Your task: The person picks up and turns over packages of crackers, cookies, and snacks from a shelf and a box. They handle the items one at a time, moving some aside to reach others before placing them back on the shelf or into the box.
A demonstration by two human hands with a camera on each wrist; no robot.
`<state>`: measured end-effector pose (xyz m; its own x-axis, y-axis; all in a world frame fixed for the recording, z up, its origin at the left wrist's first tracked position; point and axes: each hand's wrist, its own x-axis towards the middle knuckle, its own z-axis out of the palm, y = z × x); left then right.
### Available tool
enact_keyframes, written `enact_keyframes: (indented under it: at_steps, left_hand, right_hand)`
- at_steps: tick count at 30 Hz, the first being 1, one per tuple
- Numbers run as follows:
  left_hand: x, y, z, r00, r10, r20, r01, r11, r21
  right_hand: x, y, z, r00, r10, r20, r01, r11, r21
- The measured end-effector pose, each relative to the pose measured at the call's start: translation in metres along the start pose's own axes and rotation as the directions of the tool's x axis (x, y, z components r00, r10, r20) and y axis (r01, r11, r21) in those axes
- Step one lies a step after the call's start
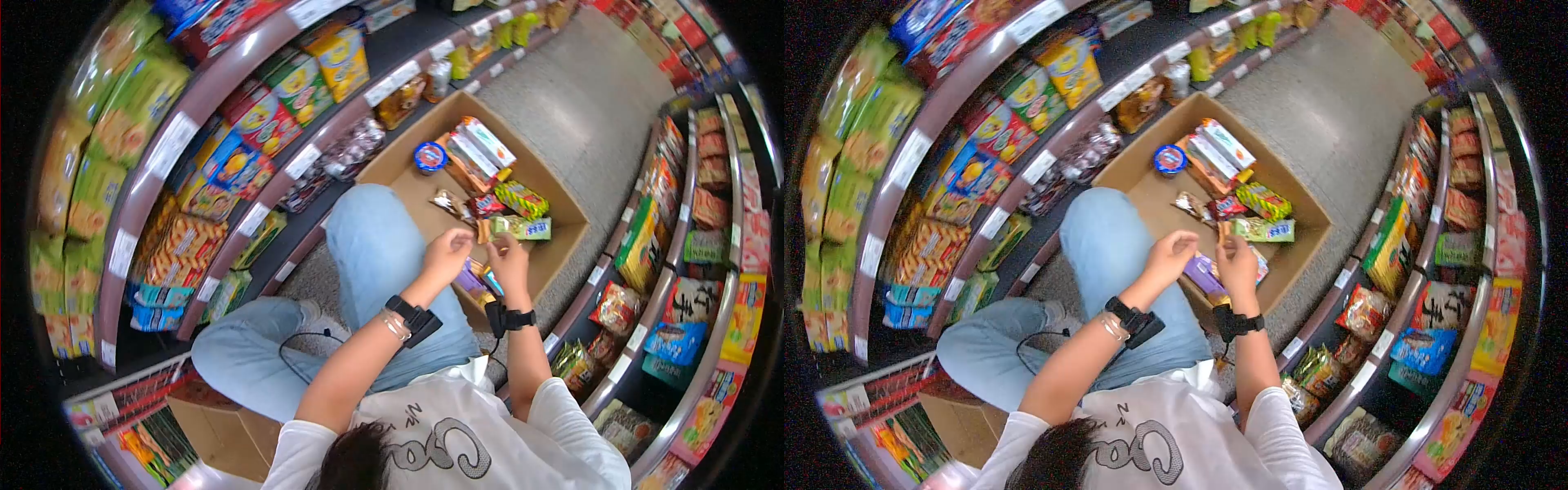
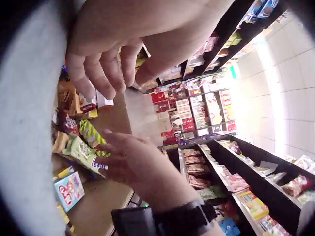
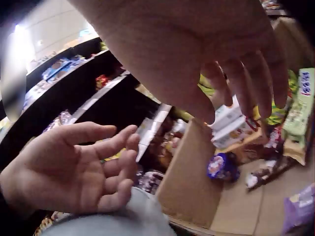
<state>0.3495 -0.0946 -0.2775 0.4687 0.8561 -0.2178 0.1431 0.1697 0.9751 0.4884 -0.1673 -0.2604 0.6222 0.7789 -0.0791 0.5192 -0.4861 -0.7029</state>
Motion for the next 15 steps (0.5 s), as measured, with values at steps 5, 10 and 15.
enact_keyframes:
  at_steps: [5, 10, 15]
  left_hand:
    - [0.009, -0.023, 0.011, 0.982, -0.17, 0.078, 0.169, 0.985, 0.03]
    - [0.033, -0.018, 0.021, 0.972, -0.223, 0.077, 0.223, 0.975, 0.0]
    - [0.038, -0.024, 0.039, 0.911, -0.368, 0.188, 0.379, 0.925, -0.022]
  right_hand:
    - [-0.005, 0.101, 0.036, 0.96, 0.278, 0.014, -0.274, 0.952, -0.134]
    - [-0.002, 0.153, 0.061, 0.825, 0.565, 0.027, -0.556, 0.819, -0.142]
    - [0.007, 0.191, 0.069, 0.586, 0.808, 0.058, -0.802, 0.588, -0.105]
